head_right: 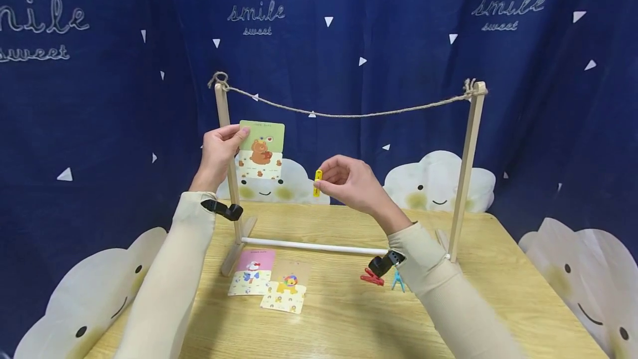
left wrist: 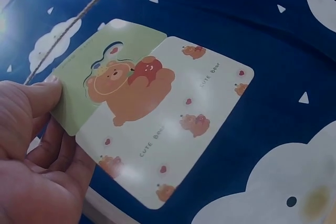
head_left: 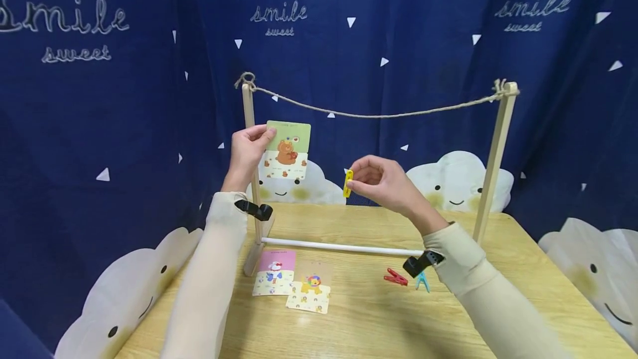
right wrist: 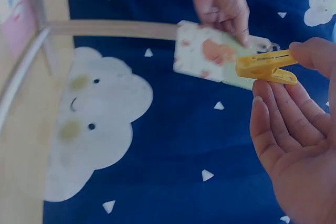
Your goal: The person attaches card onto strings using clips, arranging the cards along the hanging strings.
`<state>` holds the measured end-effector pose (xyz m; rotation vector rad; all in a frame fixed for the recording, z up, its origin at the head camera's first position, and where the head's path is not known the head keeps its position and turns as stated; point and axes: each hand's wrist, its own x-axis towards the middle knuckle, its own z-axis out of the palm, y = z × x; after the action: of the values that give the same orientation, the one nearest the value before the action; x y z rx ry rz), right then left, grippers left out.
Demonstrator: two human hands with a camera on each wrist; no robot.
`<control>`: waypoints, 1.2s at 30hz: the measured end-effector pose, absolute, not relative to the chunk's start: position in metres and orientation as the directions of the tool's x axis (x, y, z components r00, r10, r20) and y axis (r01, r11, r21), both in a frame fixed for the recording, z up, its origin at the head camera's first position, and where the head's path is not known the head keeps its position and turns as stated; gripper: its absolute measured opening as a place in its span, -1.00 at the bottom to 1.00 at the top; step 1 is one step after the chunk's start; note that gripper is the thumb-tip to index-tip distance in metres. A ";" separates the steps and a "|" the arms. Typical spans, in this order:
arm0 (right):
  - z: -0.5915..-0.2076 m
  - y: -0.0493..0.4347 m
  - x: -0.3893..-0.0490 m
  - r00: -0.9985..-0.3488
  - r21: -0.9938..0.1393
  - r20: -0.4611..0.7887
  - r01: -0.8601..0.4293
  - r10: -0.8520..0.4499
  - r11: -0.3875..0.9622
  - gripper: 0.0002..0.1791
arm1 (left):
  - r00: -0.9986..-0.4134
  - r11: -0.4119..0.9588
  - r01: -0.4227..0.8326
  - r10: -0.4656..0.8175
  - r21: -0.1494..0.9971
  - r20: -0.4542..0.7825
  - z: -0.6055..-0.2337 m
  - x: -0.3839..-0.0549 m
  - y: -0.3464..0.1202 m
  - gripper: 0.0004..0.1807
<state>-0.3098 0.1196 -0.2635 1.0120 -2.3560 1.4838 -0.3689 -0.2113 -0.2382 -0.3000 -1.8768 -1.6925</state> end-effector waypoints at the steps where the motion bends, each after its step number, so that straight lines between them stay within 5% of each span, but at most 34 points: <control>1: -0.258 0.117 -0.311 -0.754 -0.732 0.482 -0.626 -0.446 0.269 -0.68 | -0.803 0.167 0.530 -0.216 0.832 0.555 -0.238 -0.370 -0.211 -0.59; 36: -0.138 0.049 -0.372 -0.711 -0.665 0.679 -0.701 -0.182 0.259 -0.85 | -0.792 0.100 0.550 -0.251 0.829 0.556 -0.235 -0.384 -0.195 -0.60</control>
<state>-0.3723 0.0486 -0.1381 0.7986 -2.0641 1.4590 -0.3838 -0.1954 -0.2353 -0.2927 -1.7948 -1.7537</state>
